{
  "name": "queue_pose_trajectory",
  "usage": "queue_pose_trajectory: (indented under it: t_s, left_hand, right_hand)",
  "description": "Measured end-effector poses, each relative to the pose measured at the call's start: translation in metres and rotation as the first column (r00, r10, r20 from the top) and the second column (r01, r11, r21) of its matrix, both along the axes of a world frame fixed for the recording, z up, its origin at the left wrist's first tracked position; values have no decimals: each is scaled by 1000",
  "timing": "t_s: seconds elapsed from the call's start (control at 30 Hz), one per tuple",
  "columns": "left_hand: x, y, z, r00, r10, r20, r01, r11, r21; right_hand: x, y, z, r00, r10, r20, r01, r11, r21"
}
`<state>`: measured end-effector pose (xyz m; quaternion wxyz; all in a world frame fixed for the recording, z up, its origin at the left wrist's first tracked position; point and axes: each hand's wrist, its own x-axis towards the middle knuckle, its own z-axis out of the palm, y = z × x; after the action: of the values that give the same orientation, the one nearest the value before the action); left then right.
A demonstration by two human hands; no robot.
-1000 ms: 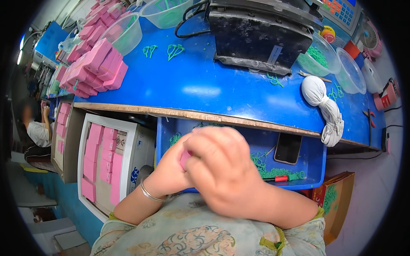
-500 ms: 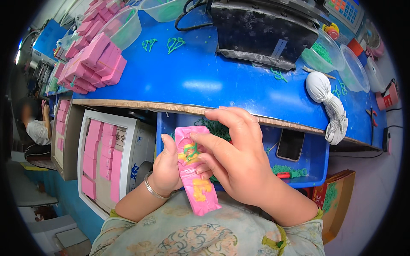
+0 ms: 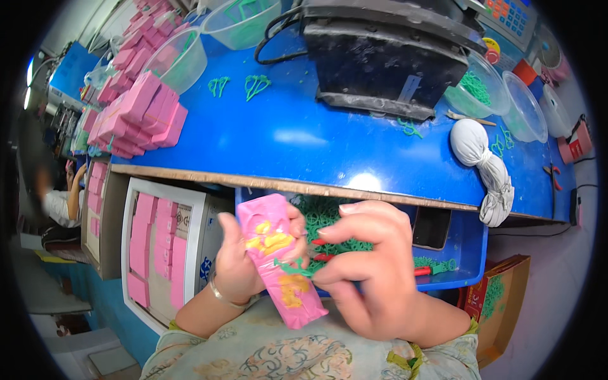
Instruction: Extracting green wax patterns from silicone molds and preparing them for further processing.
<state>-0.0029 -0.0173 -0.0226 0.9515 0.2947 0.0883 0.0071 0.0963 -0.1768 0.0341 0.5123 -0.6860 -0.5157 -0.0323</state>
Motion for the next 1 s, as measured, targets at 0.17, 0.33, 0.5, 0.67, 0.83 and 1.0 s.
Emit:
queue_pose_trajectory:
  t_s: [0.17,0.33,0.5,0.67,0.83,1.0]
  left_hand:
    - [31,22,21,871,303,387,-488,613,621]
    - [61,42,31,929,131,347,-253,-460,851]
    - [45,18,48,923,92,374,-371,-47,927]
    - [38,2,30,955,75,287,-291,428,856]
    - [28,2,34,899,28,438,-438,113,892]
    - [12,-6,30,702,-211,680,-676,-498,543]
  right_hand:
    - [13,1,-30,446,309,-840,147,900,409]
    - [20,3,-38,150,393,-907,226,880,419]
    - [16,7,-37,460,292,-839,165,900,404]
    - [11,10,-33,754,194,-628,20,948,317]
    - [12,7,-25,971,-47,-233,68,994,85]
    - [-1,3,-27,965,-145,-220,158,987,41]
